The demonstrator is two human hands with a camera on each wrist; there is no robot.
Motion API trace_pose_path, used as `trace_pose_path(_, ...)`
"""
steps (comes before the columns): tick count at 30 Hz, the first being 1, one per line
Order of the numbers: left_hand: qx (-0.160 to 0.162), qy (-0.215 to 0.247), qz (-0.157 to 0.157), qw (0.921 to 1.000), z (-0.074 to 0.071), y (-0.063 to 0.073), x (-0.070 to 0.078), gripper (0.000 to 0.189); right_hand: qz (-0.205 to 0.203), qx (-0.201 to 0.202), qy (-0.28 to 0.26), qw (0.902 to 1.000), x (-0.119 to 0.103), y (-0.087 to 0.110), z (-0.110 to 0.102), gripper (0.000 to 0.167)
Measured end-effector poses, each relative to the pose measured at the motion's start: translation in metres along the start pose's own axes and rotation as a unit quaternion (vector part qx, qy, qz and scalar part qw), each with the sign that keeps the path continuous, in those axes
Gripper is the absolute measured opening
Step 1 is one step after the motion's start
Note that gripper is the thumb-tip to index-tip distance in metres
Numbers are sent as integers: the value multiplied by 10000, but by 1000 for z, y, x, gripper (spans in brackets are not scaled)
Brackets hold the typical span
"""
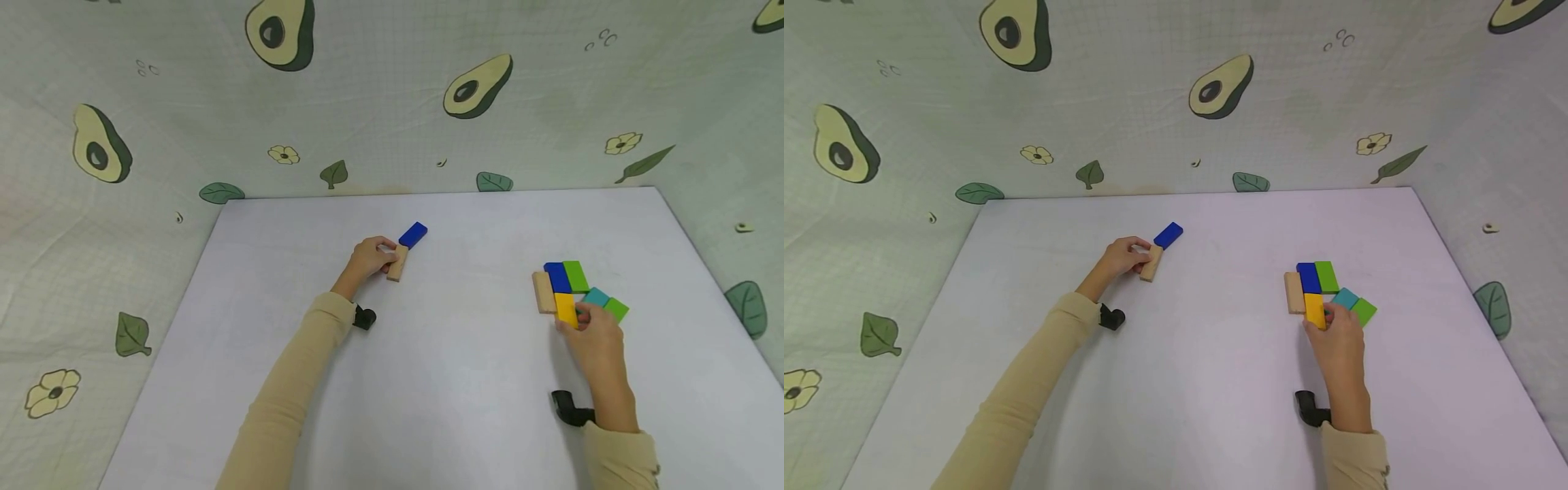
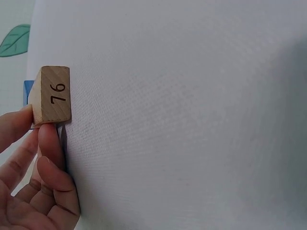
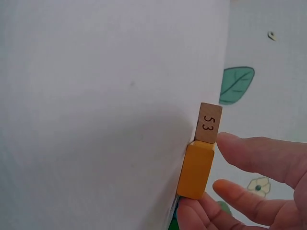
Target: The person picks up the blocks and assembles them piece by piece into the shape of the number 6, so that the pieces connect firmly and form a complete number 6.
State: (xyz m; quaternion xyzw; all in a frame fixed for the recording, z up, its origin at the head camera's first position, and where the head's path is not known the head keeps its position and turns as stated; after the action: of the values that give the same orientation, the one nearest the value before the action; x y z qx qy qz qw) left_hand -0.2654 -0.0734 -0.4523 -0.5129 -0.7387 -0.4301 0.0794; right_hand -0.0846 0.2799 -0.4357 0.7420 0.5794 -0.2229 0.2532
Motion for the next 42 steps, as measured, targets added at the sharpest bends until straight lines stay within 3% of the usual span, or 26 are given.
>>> trace_pose_path(19,-31,-17,-169,9999,1,-3,-2,29,195,-161,200,9995,2,-3,1,54)
trace_pose_path(31,-28,11,-63,10000,1,-1,0,30,254,-106,155,9995,3,-1,-2,52)
trace_pose_path(42,-50,1,-24,10000,0,-2,-1,30,20,-39,159,9999,-6,2,-6,53)
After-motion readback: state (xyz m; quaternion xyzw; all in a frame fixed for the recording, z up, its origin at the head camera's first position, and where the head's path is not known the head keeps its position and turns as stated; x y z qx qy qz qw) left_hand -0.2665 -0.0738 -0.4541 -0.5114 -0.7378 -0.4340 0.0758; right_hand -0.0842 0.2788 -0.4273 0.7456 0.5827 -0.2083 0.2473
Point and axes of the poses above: each hand's wrist, its own y-axis away from the middle knuckle, its own z-axis out of the palm, x = y × z, the point moved 5 cm from there along -y, towards the middle knuckle, and after that the axes turned 15 degrees about -z, right-handed, at the moved point
